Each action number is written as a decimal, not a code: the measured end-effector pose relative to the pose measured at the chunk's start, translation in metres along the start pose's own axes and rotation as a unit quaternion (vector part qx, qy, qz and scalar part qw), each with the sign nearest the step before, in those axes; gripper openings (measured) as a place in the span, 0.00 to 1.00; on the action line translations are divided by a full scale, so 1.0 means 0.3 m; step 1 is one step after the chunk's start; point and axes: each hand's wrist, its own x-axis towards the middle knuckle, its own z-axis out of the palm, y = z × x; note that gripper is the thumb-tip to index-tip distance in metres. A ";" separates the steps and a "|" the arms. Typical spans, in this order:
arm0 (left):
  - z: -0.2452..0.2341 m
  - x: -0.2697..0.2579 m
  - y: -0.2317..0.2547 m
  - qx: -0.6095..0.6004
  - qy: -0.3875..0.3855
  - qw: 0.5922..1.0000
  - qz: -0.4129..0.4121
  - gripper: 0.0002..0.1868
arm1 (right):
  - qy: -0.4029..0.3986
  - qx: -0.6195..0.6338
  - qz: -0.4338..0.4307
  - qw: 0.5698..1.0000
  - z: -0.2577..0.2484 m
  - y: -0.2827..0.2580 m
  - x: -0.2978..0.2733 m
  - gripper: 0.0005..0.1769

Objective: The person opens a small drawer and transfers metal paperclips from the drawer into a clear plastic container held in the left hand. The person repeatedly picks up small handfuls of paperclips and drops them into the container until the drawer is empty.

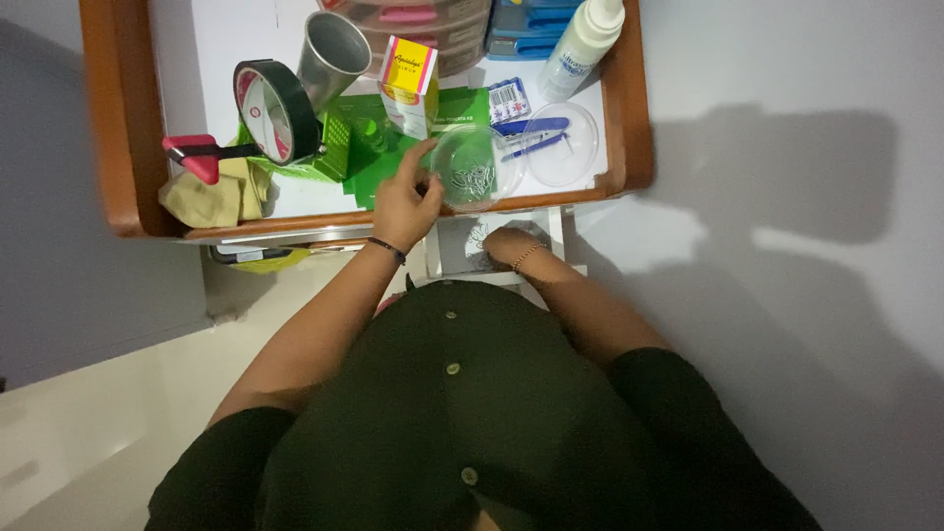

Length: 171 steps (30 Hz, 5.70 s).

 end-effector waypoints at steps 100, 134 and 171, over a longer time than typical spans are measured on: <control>-0.003 0.000 -0.016 -0.013 -0.001 1.000 0.005 0.25 | 0.038 0.060 -0.104 0.992 -0.448 -0.100 -0.461 0.17; 0.011 -0.001 0.003 0.021 0.014 1.000 0.006 0.26 | 0.010 -0.121 -0.015 0.992 0.090 0.171 0.106 0.21; 0.017 -0.001 -0.009 0.022 0.023 0.999 0.011 0.27 | 0.077 -0.096 -0.048 0.991 -0.080 0.020 -0.109 0.16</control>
